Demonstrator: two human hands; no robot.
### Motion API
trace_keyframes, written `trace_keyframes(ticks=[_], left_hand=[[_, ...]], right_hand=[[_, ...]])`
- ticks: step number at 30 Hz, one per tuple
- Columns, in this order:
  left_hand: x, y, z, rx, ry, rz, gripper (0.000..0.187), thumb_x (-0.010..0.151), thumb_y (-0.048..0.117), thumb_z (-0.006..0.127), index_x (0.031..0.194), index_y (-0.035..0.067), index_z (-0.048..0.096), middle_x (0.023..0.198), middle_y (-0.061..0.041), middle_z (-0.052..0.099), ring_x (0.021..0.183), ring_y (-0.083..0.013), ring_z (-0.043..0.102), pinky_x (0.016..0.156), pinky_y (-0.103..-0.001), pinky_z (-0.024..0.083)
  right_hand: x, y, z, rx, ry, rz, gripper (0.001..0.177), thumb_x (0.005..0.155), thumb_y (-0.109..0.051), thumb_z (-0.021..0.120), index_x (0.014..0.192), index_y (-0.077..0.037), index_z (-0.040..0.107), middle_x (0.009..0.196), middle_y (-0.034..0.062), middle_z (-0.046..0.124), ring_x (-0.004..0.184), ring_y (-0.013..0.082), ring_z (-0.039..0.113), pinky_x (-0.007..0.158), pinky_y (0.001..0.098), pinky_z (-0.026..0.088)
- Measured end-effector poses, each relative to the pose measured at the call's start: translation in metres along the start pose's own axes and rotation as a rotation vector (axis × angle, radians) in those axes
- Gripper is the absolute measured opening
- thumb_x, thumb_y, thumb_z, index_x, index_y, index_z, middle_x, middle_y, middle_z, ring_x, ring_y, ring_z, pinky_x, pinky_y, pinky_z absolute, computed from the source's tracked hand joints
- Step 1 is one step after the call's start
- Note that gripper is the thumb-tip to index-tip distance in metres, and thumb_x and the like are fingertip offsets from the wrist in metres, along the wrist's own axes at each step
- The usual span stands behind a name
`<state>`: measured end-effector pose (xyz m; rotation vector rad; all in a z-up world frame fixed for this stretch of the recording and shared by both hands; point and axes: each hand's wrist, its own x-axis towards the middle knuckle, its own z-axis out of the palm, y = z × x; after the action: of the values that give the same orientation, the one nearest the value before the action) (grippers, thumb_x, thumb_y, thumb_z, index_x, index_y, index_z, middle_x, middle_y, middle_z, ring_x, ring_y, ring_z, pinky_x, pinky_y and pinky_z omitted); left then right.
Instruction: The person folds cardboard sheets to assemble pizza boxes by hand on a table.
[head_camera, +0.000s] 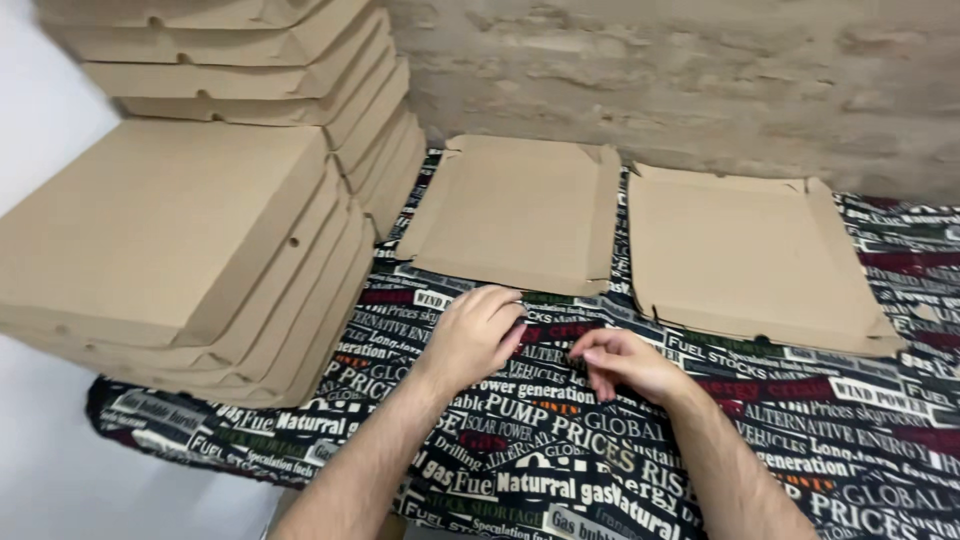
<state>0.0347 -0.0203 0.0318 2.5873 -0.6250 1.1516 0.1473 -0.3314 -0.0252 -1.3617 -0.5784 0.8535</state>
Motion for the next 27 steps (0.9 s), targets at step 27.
trace_keyframes(ticks=[27], left_hand=[[0.111,-0.015,0.132,0.031,-0.37,-0.296,0.027,0.117,0.049,0.055,0.119,0.034,0.077,0.115,0.007,0.069,0.121,-0.0203,0.072,0.101,-0.043,0.066]], right_hand=[[0.007,-0.011,0.011,-0.048,0.212,-0.001,0.03,0.105,-0.015,0.082,0.126,0.006,0.075,0.077,0.0238,0.08,0.06,0.0321,0.082,0.047,0.037,0.069]])
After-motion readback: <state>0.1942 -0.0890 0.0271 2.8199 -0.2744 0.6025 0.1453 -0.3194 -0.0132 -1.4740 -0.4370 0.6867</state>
